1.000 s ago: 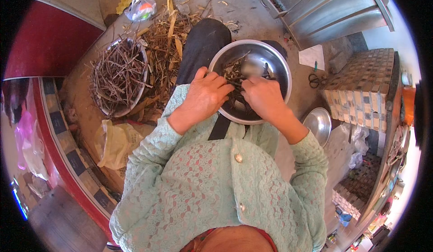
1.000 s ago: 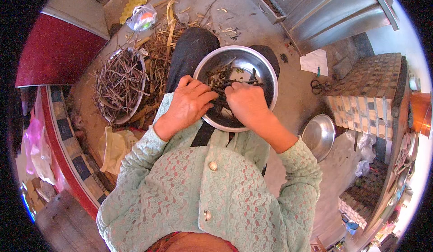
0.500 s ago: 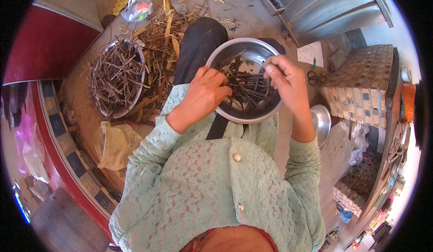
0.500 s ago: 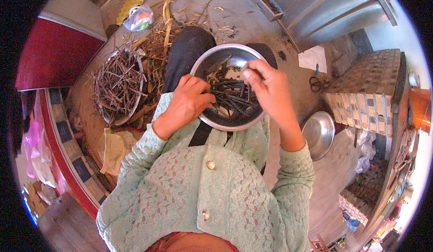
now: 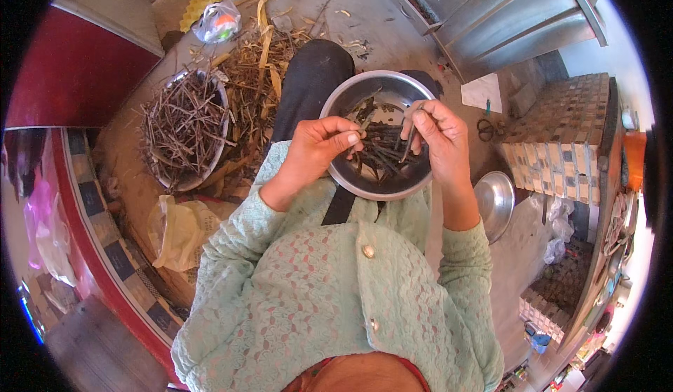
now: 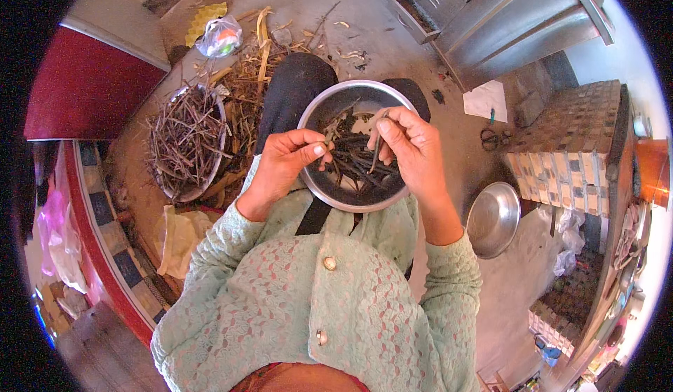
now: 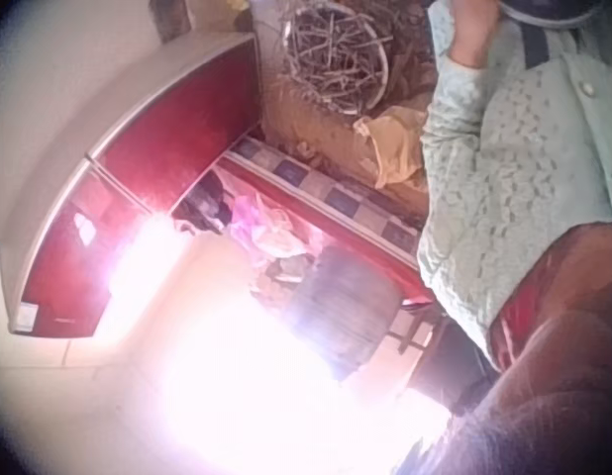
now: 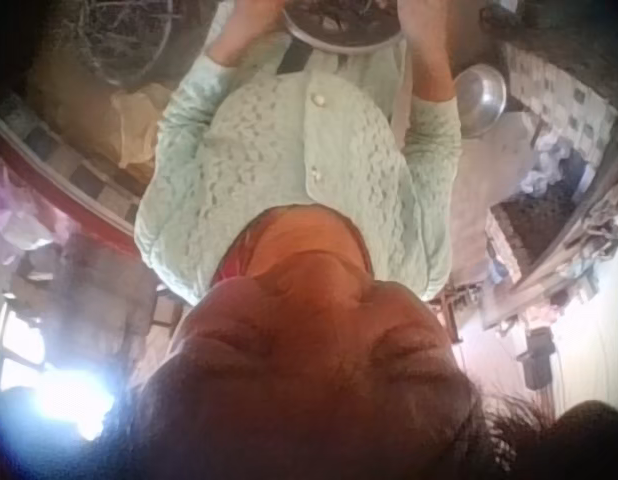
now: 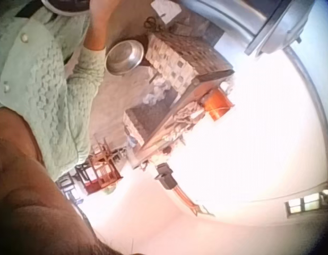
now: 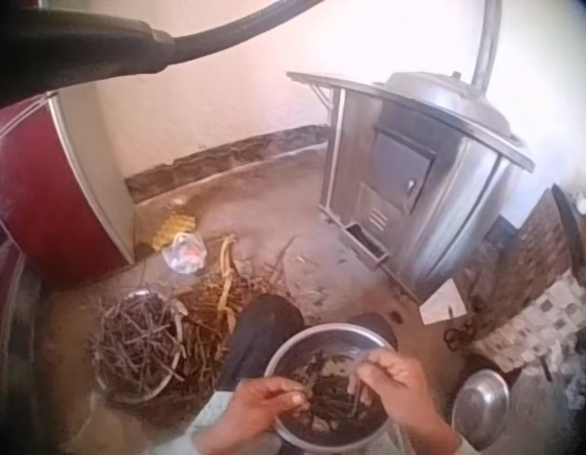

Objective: The person sits on the floor and peels the outer layer off dried vegetable pods by hand, placing the peeled pieces into a metal bowl. The person handles the pods one at a time, separating the inner contents from the outer shell.

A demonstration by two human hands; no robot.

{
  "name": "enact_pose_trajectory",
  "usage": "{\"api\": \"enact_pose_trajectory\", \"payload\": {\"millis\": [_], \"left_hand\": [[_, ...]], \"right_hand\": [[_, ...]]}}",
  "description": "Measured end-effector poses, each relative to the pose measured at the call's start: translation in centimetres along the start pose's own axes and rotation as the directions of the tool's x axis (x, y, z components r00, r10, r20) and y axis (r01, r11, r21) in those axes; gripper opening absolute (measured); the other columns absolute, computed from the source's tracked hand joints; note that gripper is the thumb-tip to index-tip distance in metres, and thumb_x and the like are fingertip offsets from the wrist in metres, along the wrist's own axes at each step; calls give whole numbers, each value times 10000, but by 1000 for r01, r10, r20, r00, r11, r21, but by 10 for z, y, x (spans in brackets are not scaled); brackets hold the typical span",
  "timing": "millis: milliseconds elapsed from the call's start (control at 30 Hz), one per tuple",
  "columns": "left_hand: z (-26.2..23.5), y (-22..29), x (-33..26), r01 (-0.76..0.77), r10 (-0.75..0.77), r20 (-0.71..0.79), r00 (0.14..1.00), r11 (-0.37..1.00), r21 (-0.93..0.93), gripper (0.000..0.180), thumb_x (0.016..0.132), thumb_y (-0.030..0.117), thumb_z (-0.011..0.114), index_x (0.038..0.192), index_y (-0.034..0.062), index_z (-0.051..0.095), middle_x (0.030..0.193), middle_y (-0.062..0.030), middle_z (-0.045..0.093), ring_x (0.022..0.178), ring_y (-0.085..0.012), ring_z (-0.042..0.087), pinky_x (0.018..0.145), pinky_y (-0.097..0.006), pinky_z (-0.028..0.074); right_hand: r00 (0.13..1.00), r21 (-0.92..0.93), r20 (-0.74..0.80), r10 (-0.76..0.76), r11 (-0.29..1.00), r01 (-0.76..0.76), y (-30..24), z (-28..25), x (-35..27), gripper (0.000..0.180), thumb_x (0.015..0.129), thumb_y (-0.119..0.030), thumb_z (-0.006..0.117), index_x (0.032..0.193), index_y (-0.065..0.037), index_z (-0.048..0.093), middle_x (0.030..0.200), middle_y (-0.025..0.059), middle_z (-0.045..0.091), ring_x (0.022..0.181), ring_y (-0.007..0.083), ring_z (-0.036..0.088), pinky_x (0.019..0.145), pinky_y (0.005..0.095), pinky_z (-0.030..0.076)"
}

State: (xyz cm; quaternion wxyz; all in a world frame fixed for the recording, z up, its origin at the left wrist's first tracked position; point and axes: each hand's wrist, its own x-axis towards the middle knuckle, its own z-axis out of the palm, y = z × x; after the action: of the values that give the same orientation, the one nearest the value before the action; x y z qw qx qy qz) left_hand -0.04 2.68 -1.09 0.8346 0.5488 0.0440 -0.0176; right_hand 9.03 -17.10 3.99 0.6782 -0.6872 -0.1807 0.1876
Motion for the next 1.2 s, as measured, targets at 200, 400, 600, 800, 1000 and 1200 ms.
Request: {"api": "enact_pose_trajectory", "payload": {"millis": [200,400,600,800,1000,1200], "left_hand": [[18,-7,-2,-163,151,67,986,829,535,85,806,47,670,879,2,671,789,-76,673,667,-118,611,618,-248,477],[25,-11,-6,-274,180,207,962,661,698,168,741,98,704,890,28,670,766,-114,631,729,-282,625,642,-361,493],[27,-2,2,-137,124,60,990,915,380,179,828,95,665,979,0,651,861,-80,652,772,-148,620,692,-283,497],[27,4,-2,44,-53,90,995,994,96,169,853,75,655,989,-26,644,888,-28,648,809,-73,589,733,-233,497],[27,-1,-2,50,-69,98,993,982,184,93,852,45,640,922,-16,640,784,-2,636,718,-45,563,634,-207,486],[25,-8,-6,14,-36,111,993,981,192,72,856,36,621,907,-12,638,750,11,619,685,-40,542,602,-207,467]], "right_hand": [[999,-52,-20,-27,998,26,4,1,0,167,932,-179,550,920,-20,599,687,-8,592,529,31,469,488,165,371],[997,63,-70,37,997,-33,7,2,-3,151,889,-181,623,841,-41,594,653,-24,550,526,26,455,476,180,359],[997,125,-14,77,989,-75,12,9,-5,172,859,-157,658,748,-56,572,635,-35,524,522,29,434,478,186,342],[998,43,15,59,997,-59,12,15,-6,176,855,-156,657,739,-60,565,652,-24,530,527,30,412,492,183,327],[991,27,60,117,993,-119,15,25,-9,147,844,-115,668,758,-45,572,690,-55,524,614,10,440,537,181,355],[975,-22,119,189,982,-188,20,20,-15,142,823,-121,696,789,-33,590,679,-50,536,603,9,453,522,180,368]]}}
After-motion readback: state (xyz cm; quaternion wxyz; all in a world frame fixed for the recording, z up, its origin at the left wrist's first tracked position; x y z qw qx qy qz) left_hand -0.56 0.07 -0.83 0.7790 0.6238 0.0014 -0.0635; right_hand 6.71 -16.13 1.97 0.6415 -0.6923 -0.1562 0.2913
